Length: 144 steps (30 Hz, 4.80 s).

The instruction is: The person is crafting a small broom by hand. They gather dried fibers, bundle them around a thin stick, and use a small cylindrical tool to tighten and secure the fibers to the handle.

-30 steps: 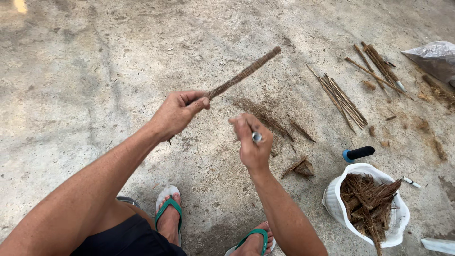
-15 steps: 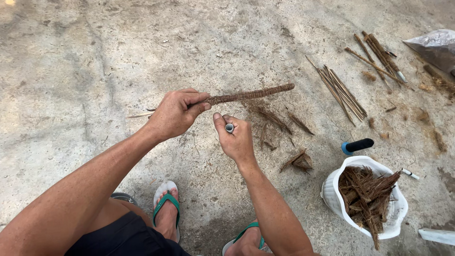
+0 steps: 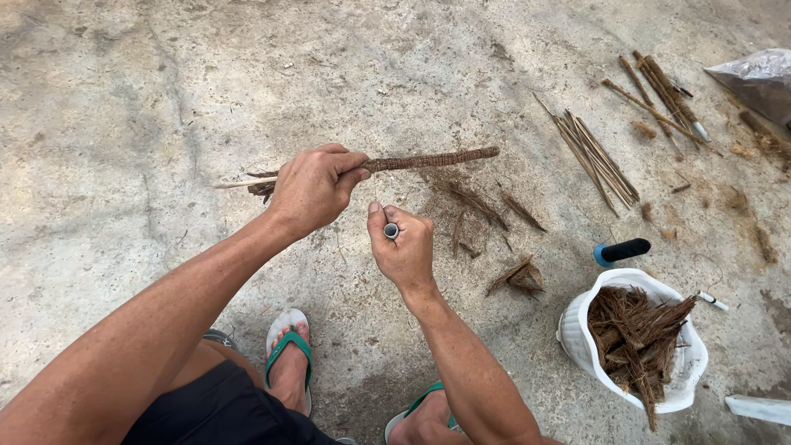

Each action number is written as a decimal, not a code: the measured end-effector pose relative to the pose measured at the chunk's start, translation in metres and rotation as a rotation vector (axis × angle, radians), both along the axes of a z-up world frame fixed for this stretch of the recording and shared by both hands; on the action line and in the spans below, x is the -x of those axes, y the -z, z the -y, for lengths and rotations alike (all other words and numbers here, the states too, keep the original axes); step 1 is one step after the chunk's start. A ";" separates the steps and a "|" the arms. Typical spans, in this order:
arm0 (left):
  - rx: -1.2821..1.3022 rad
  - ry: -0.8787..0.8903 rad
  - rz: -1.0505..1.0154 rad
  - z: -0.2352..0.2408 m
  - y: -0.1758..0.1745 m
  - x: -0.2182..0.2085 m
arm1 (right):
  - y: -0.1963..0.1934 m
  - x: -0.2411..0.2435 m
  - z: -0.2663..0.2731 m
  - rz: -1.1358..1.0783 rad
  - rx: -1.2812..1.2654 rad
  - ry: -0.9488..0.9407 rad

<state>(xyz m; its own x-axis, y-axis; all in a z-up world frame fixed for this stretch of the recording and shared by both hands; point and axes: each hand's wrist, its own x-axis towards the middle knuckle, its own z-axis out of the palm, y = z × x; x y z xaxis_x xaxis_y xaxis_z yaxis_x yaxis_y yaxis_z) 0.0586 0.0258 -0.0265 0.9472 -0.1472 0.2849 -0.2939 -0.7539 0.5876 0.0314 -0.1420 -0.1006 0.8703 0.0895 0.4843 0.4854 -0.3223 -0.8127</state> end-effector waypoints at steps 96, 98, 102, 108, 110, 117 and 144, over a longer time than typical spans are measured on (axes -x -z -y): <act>0.710 0.249 -0.716 0.054 0.018 0.019 | 0.001 -0.025 0.076 -0.200 -0.283 -0.019; 0.597 0.203 -0.657 0.050 0.016 0.016 | 0.001 -0.023 0.076 -0.205 -0.270 0.082; 0.493 0.136 -0.590 0.039 0.012 0.005 | 0.007 -0.016 0.079 -0.067 -0.299 0.009; 0.095 0.026 -0.447 0.033 0.016 -0.011 | 0.004 0.001 0.066 0.030 -0.307 -0.212; -0.007 -0.006 -0.451 0.032 0.022 -0.016 | -0.006 0.006 0.062 0.028 -0.219 -0.149; -0.113 -0.140 -0.313 -0.010 0.024 -0.047 | 0.001 0.014 0.059 0.287 0.047 -0.145; -0.877 0.635 0.005 0.018 0.036 0.009 | -0.125 -0.027 0.154 0.331 -0.014 -0.287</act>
<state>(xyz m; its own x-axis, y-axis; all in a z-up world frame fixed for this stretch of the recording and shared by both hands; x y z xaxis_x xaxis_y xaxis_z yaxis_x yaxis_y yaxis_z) 0.0496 0.0080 -0.0626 0.6249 -0.7652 -0.1547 -0.7800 -0.6200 -0.0843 0.0580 -0.2962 0.0248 0.6088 0.2963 0.7359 0.7887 -0.1267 -0.6015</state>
